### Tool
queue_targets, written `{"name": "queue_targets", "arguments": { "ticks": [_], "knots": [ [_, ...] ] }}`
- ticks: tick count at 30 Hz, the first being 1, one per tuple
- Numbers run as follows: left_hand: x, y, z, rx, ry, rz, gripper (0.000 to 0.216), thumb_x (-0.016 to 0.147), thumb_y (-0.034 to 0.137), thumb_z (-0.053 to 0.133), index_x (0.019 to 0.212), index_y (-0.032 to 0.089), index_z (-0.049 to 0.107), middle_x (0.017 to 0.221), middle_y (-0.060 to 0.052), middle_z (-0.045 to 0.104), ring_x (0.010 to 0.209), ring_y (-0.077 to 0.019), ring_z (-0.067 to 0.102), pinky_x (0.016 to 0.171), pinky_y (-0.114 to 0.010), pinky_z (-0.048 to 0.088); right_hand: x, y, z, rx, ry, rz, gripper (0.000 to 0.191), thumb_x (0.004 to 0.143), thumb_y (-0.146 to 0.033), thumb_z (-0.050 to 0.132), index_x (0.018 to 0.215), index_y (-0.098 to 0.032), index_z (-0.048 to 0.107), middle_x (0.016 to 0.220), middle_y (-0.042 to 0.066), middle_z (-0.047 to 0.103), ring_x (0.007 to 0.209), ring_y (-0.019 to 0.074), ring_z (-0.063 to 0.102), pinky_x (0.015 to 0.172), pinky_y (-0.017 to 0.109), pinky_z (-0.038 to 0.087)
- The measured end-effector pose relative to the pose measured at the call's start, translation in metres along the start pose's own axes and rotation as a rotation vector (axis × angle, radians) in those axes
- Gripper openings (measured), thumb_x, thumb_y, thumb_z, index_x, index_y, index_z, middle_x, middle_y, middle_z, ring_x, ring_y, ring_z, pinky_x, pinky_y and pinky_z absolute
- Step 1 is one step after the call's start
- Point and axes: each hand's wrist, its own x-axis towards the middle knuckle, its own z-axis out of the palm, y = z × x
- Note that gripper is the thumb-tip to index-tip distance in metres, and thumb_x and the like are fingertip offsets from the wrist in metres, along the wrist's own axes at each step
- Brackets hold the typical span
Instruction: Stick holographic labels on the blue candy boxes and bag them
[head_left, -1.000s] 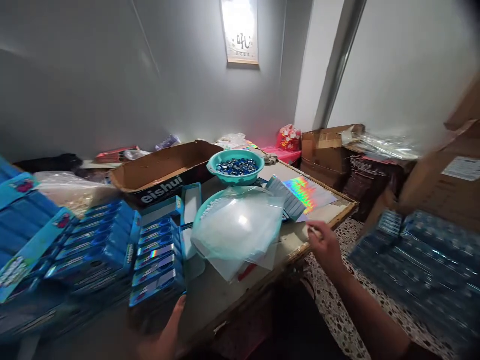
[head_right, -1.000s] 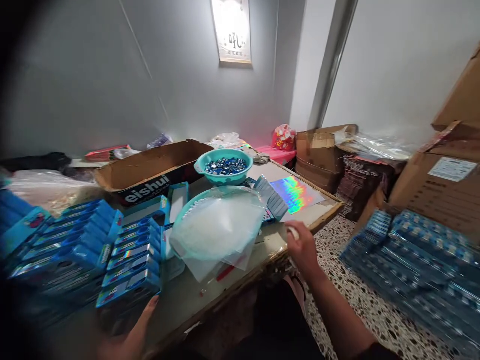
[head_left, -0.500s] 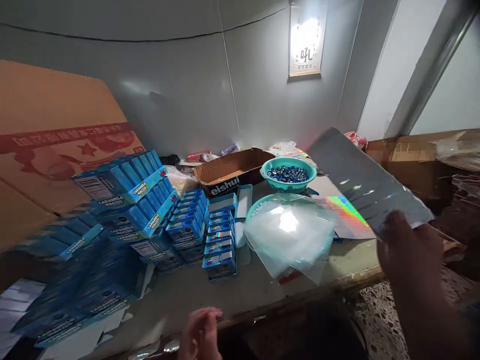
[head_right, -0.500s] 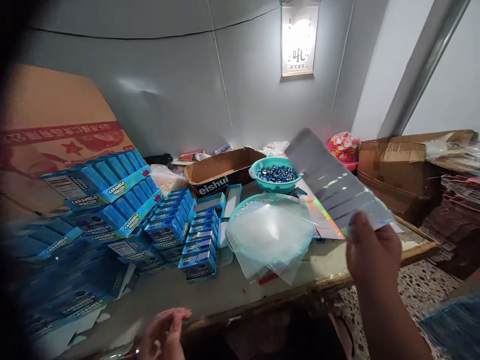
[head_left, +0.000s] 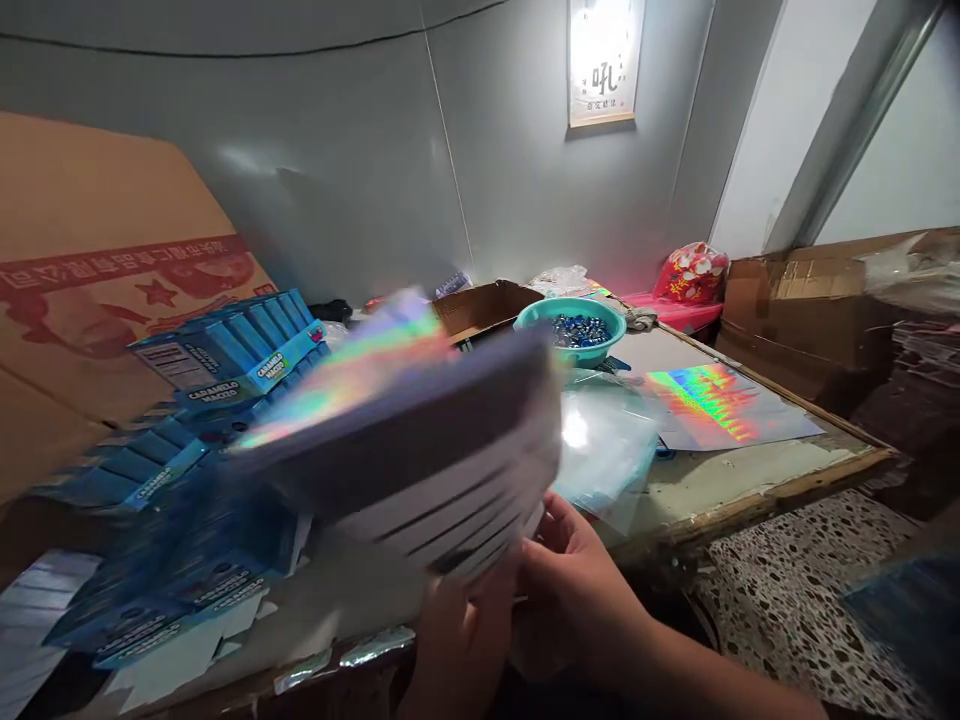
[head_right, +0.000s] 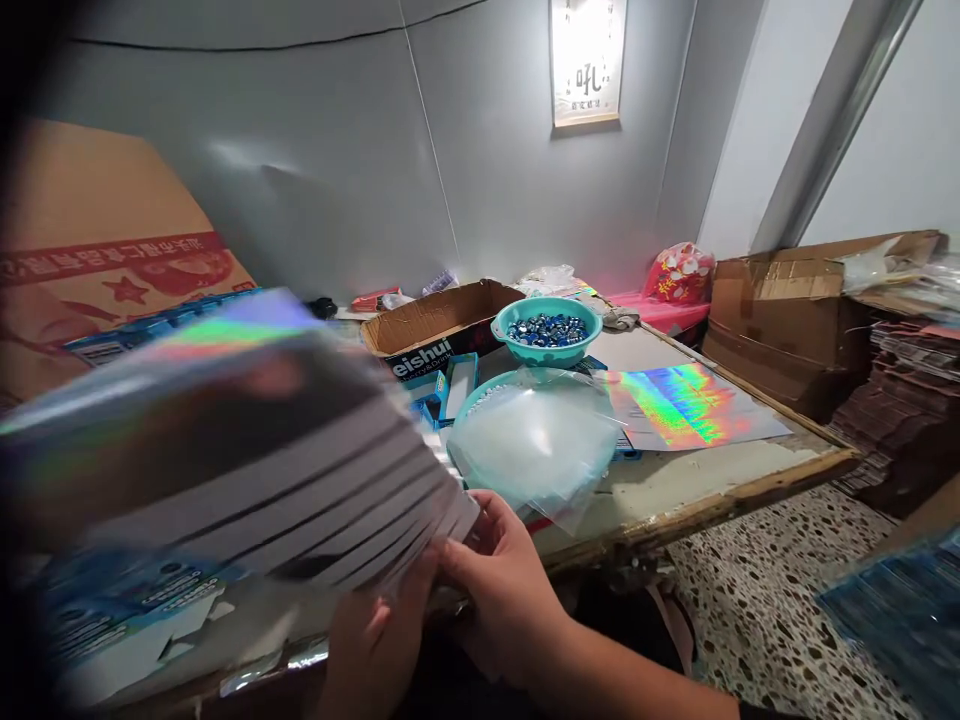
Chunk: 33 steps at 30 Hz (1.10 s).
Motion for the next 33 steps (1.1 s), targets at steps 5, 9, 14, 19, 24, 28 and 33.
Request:
{"name": "queue_targets", "arguments": {
  "ticks": [5,9,14,19,24,28,33],
  "knots": [
    [0.022,0.011,-0.01,0.328,0.267,0.343,0.042,0.091,0.029,0.048,0.127,0.026,0.069,0.117,-0.012,0.063,0.092,-0.0227,0.062,0.08,-0.037,0.055,0.0,0.001,-0.012,-0.299,0.127,-0.254,0.078,0.071,-0.038,0.087,0.137,-0.032,0.046,0.144,0.008,0.05,0.134,0.027,0.048,0.113,0.046,0.039],
    [0.028,0.012,-0.006,0.562,0.331,0.627,0.046,0.086,0.013,0.051,0.126,0.028,0.07,0.1,-0.01,0.058,0.081,-0.02,0.051,0.074,-0.035,0.049,-0.005,-0.022,-0.015,-0.419,-0.087,-0.31,0.053,0.082,-0.045,0.077,0.129,-0.029,0.057,0.132,0.007,0.061,0.123,0.025,0.056,0.106,0.042,0.044],
    [0.013,0.018,0.019,0.512,0.107,0.771,0.052,0.092,0.02,0.06,0.143,0.018,0.051,0.1,-0.01,0.06,0.088,-0.0212,0.055,0.077,-0.036,0.048,-0.009,-0.048,-0.02,-0.623,0.177,-0.436,0.028,0.092,-0.046,0.063,0.085,-0.02,0.063,0.078,0.001,0.063,0.071,0.0145,0.055,0.066,0.026,0.047],
    [0.004,0.029,0.022,0.458,0.112,0.812,0.044,0.084,0.033,0.074,0.124,0.021,0.062,0.104,-0.008,0.061,0.096,-0.024,0.059,0.087,-0.041,0.046,-0.011,-0.063,-0.027,-0.659,0.165,-0.384,0.029,0.095,-0.043,0.058,0.077,-0.019,0.057,0.066,-0.003,0.047,0.058,0.0112,0.041,0.053,0.024,0.035],
    [0.008,0.032,0.017,0.421,0.193,0.548,0.07,0.078,0.043,0.077,0.139,0.018,0.053,0.134,-0.019,0.047,0.12,-0.0352,0.052,0.094,-0.049,0.05,-0.014,-0.068,-0.02,-0.802,-0.045,-0.336,0.025,0.097,-0.034,0.054,0.077,-0.019,0.056,0.07,-0.002,0.052,0.067,0.0127,0.047,0.062,0.025,0.04],
    [0.008,0.027,0.008,0.561,0.389,0.768,0.088,0.07,0.041,0.085,0.146,0.021,0.047,0.156,-0.02,0.03,0.142,-0.0397,0.033,0.113,-0.056,0.033,-0.014,-0.078,-0.015,-1.159,-0.127,-0.36,0.021,0.099,-0.022,0.049,0.085,-0.019,0.064,0.08,-0.002,0.065,0.075,0.0122,0.055,0.067,0.024,0.04],
    [0.022,0.033,-0.012,0.652,0.103,0.98,0.063,0.082,0.037,0.076,0.138,0.016,0.054,0.131,-0.014,0.065,0.13,-0.0301,0.054,0.123,-0.055,-0.003,-0.017,-0.084,-0.006,-1.452,-0.271,-0.341,0.02,0.095,-0.012,0.052,0.092,-0.019,0.07,0.087,0.001,0.072,0.074,0.0125,0.06,0.068,0.025,0.037]
  ]
}}
